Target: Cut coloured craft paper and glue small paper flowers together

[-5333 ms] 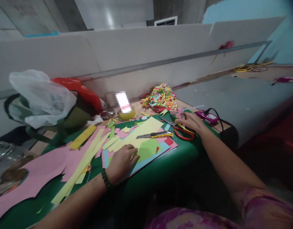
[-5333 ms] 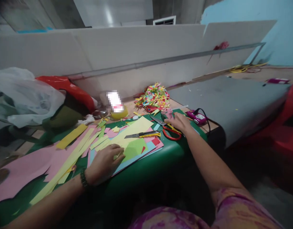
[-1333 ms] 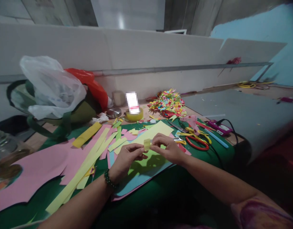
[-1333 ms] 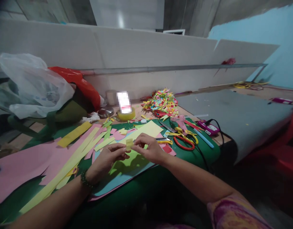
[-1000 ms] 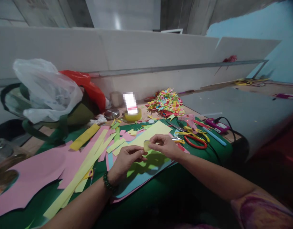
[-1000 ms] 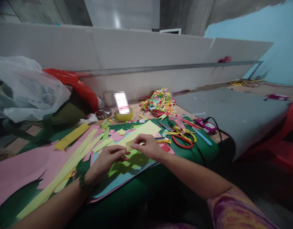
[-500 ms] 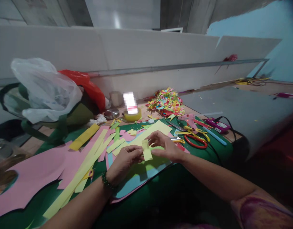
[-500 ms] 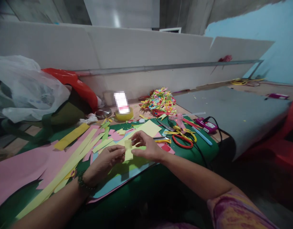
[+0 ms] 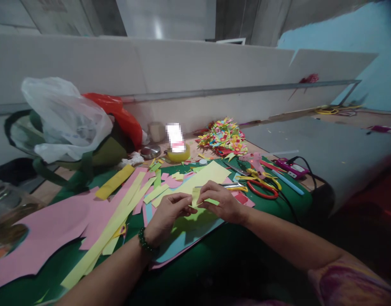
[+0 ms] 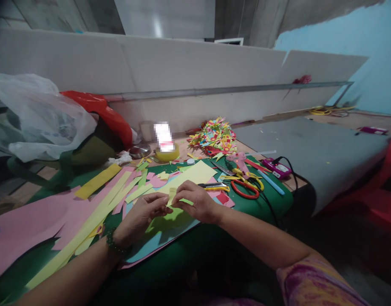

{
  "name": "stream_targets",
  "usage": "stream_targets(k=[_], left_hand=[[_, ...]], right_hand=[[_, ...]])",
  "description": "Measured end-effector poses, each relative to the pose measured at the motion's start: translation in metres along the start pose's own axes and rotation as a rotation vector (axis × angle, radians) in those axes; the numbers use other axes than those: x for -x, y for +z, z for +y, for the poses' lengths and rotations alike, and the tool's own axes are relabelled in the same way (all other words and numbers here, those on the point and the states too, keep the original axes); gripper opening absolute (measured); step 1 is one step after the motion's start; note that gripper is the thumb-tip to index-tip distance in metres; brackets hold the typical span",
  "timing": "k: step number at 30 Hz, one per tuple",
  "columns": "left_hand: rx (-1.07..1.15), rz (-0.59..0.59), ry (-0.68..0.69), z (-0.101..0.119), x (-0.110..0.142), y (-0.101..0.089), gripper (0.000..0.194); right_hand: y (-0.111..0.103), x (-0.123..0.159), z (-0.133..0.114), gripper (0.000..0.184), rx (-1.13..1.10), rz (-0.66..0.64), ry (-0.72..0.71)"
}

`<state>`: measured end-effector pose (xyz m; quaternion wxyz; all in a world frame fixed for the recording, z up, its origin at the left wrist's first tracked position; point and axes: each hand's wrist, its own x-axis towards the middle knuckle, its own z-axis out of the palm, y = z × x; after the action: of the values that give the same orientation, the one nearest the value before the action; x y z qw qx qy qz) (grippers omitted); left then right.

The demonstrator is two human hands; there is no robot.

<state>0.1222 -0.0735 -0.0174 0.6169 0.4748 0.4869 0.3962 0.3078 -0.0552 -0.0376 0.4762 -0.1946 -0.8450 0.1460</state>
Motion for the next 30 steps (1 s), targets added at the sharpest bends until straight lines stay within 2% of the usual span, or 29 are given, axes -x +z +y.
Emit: stream_targets(k=[2, 6, 11, 20, 30], left_hand=[[-0.038, 0.009, 0.038, -0.0008, -0.0001, -0.0002, 0.025], [-0.110, 0.025, 0.090, -0.0004, 0.0003, 0.0011, 0.025], [-0.137, 0.010, 0.110, 0.0012, 0.0022, 0.0029, 0.026], [-0.168, 0.007, 0.125, -0.0027, 0.0003, 0.0032, 0.022], [-0.216, 0.007, 0.111, 0.0001, 0.0012, 0.0058, 0.023]], right_hand=[[0.0005, -0.0001, -0.0002, 0.010, -0.061, 0.040, 0.108], [0.0007, -0.0018, 0.0005, 0.021, -0.182, 0.107, 0.431], [-0.0013, -0.0065, 0.0025, 0.037, -0.423, 0.091, 0.751], [-0.0012, -0.0082, 0.0065, 0.044, -0.651, 0.042, 0.974], [-0.0001, -0.0078, 0.0085, 0.043, -0.672, 0.030, 0.988]])
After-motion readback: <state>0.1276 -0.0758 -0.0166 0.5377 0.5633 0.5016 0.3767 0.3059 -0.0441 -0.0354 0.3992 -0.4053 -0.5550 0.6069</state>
